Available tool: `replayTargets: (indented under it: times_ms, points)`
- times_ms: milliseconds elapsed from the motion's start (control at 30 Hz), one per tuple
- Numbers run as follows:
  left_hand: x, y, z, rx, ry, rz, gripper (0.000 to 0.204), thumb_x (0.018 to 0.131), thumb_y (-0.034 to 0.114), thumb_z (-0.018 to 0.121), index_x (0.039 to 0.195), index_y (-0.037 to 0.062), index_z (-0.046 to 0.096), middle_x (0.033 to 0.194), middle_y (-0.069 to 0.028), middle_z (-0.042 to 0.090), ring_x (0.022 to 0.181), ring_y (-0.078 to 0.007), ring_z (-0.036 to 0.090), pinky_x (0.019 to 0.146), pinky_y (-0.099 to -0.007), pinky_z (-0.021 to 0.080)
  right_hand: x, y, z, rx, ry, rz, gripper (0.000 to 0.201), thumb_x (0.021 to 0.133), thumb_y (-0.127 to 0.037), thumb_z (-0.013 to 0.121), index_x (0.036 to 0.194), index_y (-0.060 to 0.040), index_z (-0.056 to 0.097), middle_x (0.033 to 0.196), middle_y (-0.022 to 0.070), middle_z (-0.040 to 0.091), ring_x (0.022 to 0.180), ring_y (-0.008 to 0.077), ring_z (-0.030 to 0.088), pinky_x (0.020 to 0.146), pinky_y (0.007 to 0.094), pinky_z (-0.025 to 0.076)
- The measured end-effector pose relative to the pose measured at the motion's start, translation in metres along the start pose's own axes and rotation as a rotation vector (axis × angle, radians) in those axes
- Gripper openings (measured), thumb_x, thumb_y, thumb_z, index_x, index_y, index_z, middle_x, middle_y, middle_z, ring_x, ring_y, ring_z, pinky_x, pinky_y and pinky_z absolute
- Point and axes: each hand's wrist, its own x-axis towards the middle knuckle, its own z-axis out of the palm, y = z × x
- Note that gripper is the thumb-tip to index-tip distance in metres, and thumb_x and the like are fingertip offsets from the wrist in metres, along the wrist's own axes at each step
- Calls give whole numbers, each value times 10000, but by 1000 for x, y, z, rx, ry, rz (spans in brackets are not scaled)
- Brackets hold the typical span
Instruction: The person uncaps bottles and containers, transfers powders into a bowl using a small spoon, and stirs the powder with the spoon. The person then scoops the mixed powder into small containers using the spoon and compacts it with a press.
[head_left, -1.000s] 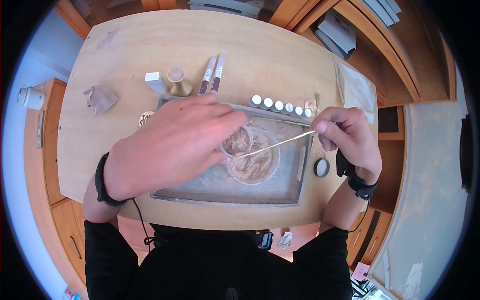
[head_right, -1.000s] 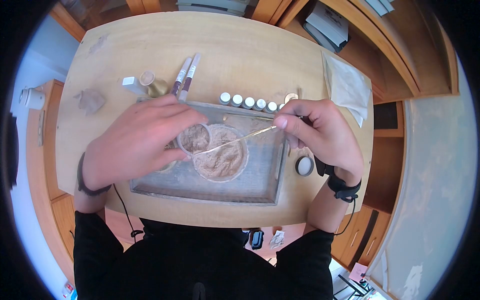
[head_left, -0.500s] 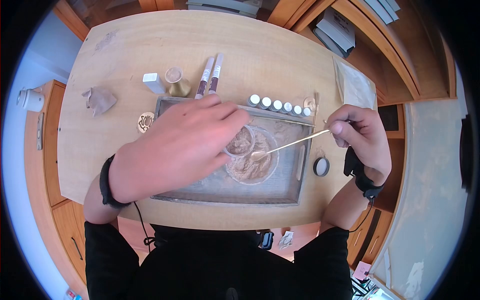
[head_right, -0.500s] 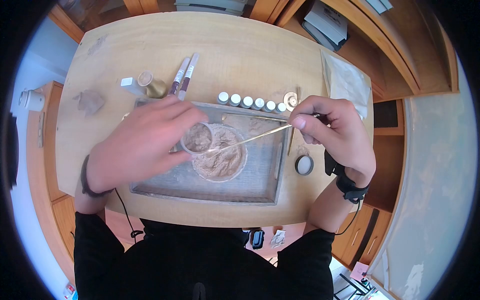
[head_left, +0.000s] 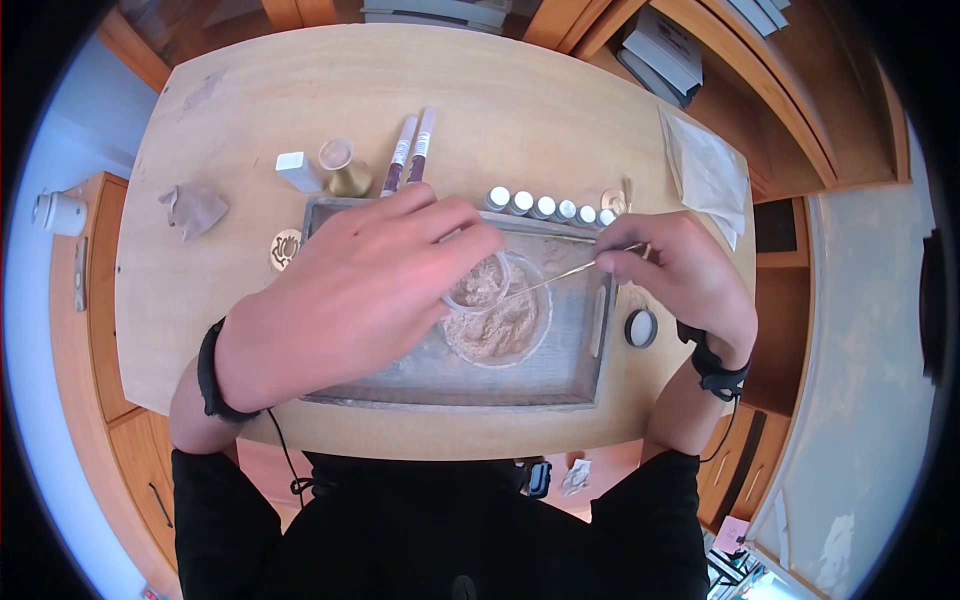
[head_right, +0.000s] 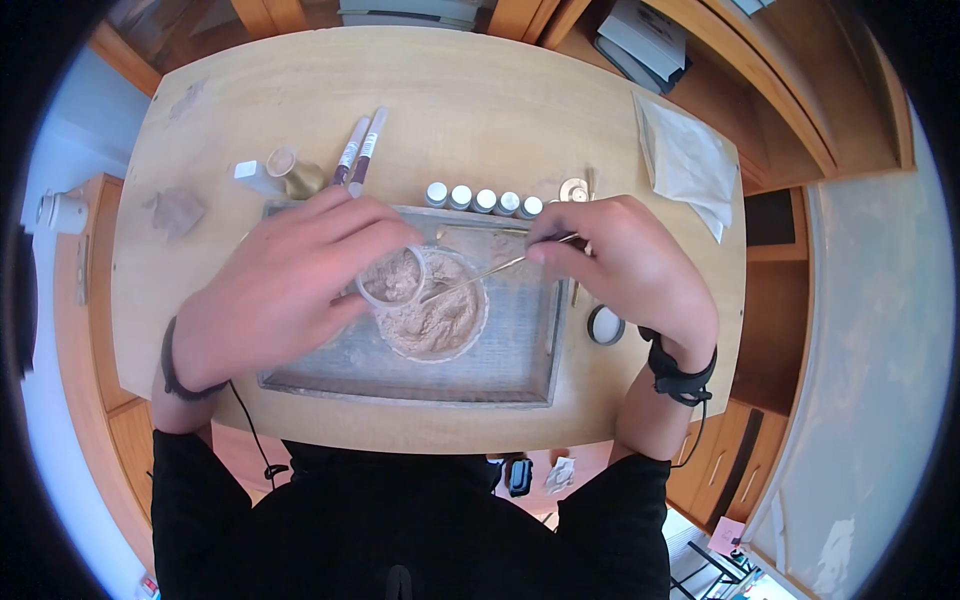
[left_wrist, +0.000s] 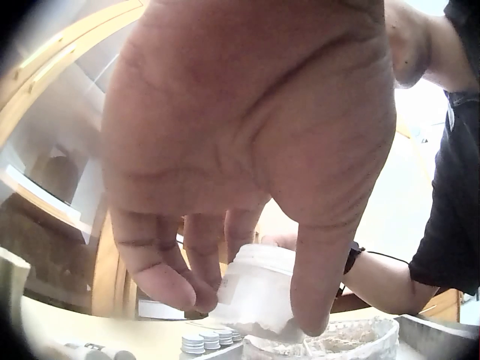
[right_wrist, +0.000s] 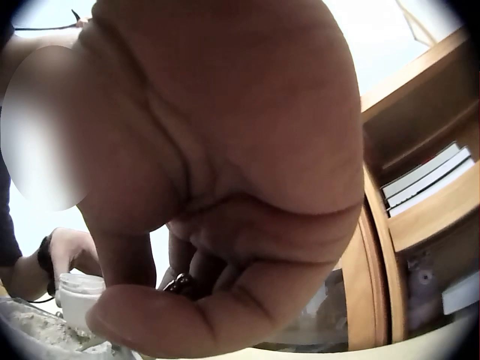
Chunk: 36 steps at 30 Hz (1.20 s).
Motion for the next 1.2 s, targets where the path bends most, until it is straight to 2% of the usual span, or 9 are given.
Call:
replayTargets:
  times_ms: [67, 167, 233, 267, 633, 867, 967, 1067, 1200]
  points:
    - [0, 0, 0, 6, -1, -6, 535, 751, -13, 755, 1266, 50, 621, 1185, -94, 626, 1141, -328, 598, 948, -428, 518, 1, -1, 3, 9, -28, -40, 137, 914, -105, 742, 1016, -14, 753, 809, 155, 723, 684, 287, 663, 675, 366, 520]
    - [-1, -2, 4, -18, 7, 10, 542, 752, -20, 751, 1274, 43, 620, 1197, -98, 618, 1153, -325, 591, 953, -427, 518, 3, -1, 7, -57, -87, -62, 123, 914, -70, 764, 1018, -5, 759, 843, 107, 756, 689, 188, 657, 684, 297, 519]
    - [-1, -2, 5, -8, -6, 5, 541, 753, -23, 748, 1274, 39, 616, 1205, -101, 611, 1164, -324, 588, 956, -431, 518, 5, 2, 10, -3, -97, -115, 134, 904, -110, 753, 1008, -28, 767, 826, 146, 744, 705, 314, 672, 678, 374, 527]
    - [-1, -3, 5, -8, -6, 6, 541, 753, -23, 748, 1274, 39, 616, 1205, -101, 611, 1164, -324, 588, 956, -431, 518, 5, 2, 10, -4, -96, -114, 134, 904, -110, 753, 1008, -28, 767, 826, 146, 744, 705, 314, 672, 678, 374, 527]
    - [-4, -8, -7, -5, 4, -42, 535, 773, 12, 777, 1277, 42, 600, 1211, -125, 606, 1174, -349, 589, 973, -441, 496, -3, 7, -14, 246, -186, -37, 123, 988, -105, 727, 1016, 10, 761, 774, 42, 719, 684, 92, 629, 631, 268, 499]
    - [-3, -6, -3, 19, -23, -27, 543, 769, 20, 781, 1280, 40, 600, 1213, -126, 605, 1187, -349, 584, 968, -443, 501, -17, 12, -22, 270, -69, -77, 115, 989, -97, 733, 1012, 10, 766, 781, 21, 720, 641, 70, 596, 602, 237, 480]
    - [-4, -7, -4, 13, -18, -25, 553, 765, 17, 781, 1287, 38, 599, 1211, -129, 605, 1182, -355, 585, 967, -444, 503, -17, 11, -21, 320, -71, -39, 126, 982, -116, 738, 1010, 4, 768, 744, 37, 700, 629, 74, 594, 590, 250, 470]
    - [-4, -9, -5, -3, 14, -32, 561, 761, 15, 782, 1291, 36, 598, 1209, -132, 605, 1174, -356, 588, 969, -444, 502, -10, 1, -13, 97, -74, 41, 140, 964, -135, 740, 1015, -8, 768, 711, 89, 681, 589, 151, 600, 583, 296, 476]
    - [-3, -7, -6, 18, -7, -41, 555, 766, 25, 780, 1289, 35, 596, 1205, -135, 604, 1168, -356, 590, 969, -443, 501, 2, 0, 7, -19, -74, -48, 142, 944, -138, 731, 1013, -18, 761, 725, 155, 669, 617, 279, 601, 613, 349, 489]
